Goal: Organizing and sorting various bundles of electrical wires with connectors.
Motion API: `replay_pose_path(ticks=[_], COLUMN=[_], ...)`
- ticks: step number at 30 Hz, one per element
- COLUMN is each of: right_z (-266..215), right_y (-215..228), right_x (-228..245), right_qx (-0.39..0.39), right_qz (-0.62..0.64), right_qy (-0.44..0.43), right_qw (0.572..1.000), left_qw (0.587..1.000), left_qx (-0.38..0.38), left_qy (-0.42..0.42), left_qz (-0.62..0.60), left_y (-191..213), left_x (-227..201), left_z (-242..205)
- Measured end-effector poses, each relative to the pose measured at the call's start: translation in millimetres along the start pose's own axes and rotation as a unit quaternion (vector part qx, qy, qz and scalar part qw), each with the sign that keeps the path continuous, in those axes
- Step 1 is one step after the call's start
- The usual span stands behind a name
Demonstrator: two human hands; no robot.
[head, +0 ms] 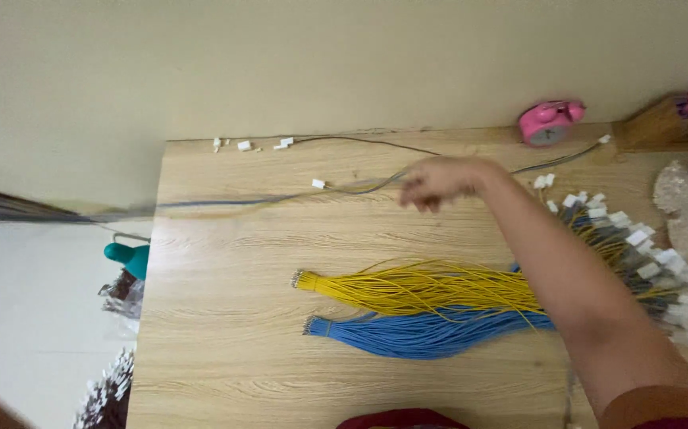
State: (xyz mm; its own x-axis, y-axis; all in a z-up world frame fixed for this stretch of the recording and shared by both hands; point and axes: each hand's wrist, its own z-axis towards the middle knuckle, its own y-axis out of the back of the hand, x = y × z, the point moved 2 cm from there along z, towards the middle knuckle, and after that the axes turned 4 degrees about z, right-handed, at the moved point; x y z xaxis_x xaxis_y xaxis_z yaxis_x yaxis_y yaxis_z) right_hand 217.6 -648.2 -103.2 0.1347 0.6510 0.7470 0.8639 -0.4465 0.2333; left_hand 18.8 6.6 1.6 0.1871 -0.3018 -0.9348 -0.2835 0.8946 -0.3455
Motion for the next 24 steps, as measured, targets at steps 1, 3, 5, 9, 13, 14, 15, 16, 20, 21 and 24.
replay_pose_path(ticks=[1,3,5,9,13,14,15,16,20,21,24], right_z=[5.4,20.1,33.3,57.3,43.9,49.2,58.3,67.6,84.1,73.8,16.4], right_y=[-9.5,-20.0,-15.4,22.2,39.8,50.3,60.9,72.8,115.2,117.8,105.5], right_x=[-22.7,-69.4,-120.2,-172.7,-105.9,-106.9,-121.0,-133.8,-193.9,-191.5,-161.6], right_qx=[0.007,0.016,-0.07,-0.18,-0.275,-0.294,-0.293,-0.312,-0.342,-0.342,-0.311], right_qz=[0.0,-0.004,0.004,-0.103,-0.125,-0.138,-0.141,-0.183,-0.277,-0.279,-0.193], right_qy=[-0.068,-0.133,-0.192,-0.157,-0.229,-0.247,-0.243,-0.232,-0.145,-0.144,-0.126], right_qw=[0.998,0.991,0.979,0.966,0.926,0.913,0.914,0.903,0.886,0.886,0.922], left_qw=[1.0,0.999,0.997,0.957,0.947,0.946,0.946,0.946,0.942,0.942,0.948], left_qx=[-0.014,-0.044,-0.074,-0.238,-0.243,-0.243,-0.246,-0.239,-0.246,-0.246,-0.235], left_qy=[0.004,0.009,0.018,0.162,0.207,0.212,0.209,0.214,0.222,0.221,0.197], left_qz=[0.003,0.006,0.004,0.026,-0.025,-0.024,-0.025,-0.039,-0.052,-0.053,-0.086], left_y=[-5.7,-38.6,-84.1,-118.2,-116.8,-120.9,-120.3,-120.3,-140.8,-141.4,-136.9], left_x=[9.6,34.9,54.1,110.4,147.7,152.0,158.9,166.2,171.1,173.8,180.2], left_z=[-12.5,-35.5,-67.5,-100.0,-110.2,-110.0,-108.7,-107.0,-93.2,-89.4,-80.4])
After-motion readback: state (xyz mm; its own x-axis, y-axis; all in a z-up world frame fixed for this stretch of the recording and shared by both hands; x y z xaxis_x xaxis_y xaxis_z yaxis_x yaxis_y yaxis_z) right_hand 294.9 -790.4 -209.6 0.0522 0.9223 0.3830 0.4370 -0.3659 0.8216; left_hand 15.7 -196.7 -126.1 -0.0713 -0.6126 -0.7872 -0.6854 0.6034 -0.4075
